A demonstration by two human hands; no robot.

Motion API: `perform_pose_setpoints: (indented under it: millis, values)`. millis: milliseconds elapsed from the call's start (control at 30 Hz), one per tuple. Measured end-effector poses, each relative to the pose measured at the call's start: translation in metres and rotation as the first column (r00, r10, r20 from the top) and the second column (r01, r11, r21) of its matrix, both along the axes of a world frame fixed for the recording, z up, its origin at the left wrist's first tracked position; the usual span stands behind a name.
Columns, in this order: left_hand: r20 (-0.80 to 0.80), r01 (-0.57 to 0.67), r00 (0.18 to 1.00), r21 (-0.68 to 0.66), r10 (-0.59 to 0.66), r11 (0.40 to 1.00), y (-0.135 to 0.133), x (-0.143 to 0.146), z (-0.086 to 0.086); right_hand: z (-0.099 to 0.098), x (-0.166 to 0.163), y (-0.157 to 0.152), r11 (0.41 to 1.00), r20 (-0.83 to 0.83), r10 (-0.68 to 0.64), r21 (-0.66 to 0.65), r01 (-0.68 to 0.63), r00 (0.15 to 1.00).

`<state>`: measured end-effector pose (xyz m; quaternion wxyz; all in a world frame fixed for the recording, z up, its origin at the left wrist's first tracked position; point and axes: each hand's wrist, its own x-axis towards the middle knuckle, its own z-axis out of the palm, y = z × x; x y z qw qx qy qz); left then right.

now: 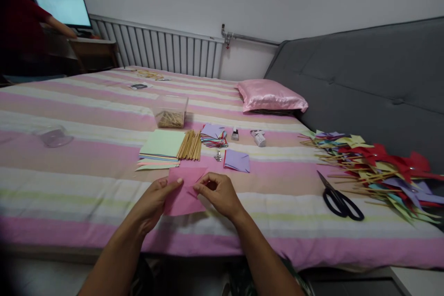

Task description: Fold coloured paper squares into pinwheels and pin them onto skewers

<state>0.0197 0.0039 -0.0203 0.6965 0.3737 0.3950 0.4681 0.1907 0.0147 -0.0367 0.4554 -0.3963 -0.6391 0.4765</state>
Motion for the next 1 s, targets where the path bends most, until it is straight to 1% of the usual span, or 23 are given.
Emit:
perform_pose_setpoints:
  millis: [133, 267, 400, 567, 667, 800, 1000]
  values:
    - [-0.014, -0.005, 1.000, 0.011, 0.006, 1.000, 0.0013, 0.0026, -0.0002, -0.0007, -0.0010, 0.0001, 0.997, 0.013, -0.079, -0.017, 0.080, 0.997]
    - [-0.047, 0.000, 0.999, 0.007, 0.000, 1.000, 0.0014, 0.0043, -0.0002, -0.0017, 0.0006, 0.0017, 0.991, 0.054, -0.130, -0.017, 0.131, 0.990]
    - [-0.097, -0.017, 0.995, 0.014, 0.018, 1.000, 0.0006, 0.0053, 0.0009, -0.0010, 0.0012, 0.0020, 0.989, 0.106, -0.145, -0.003, 0.146, 0.984]
    - [-0.192, -0.075, 0.977, 0.076, 0.088, 0.994, 0.0009, 0.0053, 0.0020, -0.0001, 0.0004, 0.0004, 0.988, 0.128, -0.150, -0.002, 0.152, 0.980]
    - [-0.230, -0.083, 0.968, 0.074, 0.098, 0.994, 0.0008, 0.0054, 0.0015, -0.0003, 0.0008, 0.0001, 0.988, 0.134, -0.156, 0.006, 0.157, 0.979]
    - [-0.252, -0.087, 0.963, 0.060, 0.099, 0.994, 0.0013, 0.0063, -0.0003, -0.0013, 0.0021, 0.0008, 0.984, 0.149, -0.176, 0.033, 0.173, 0.973]
    - [-0.232, -0.110, 0.965, 0.054, 0.119, 0.993, 0.0018, 0.0107, -0.0024, -0.0006, 0.0020, 0.0007, 0.980, 0.173, -0.197, 0.060, 0.190, 0.965]
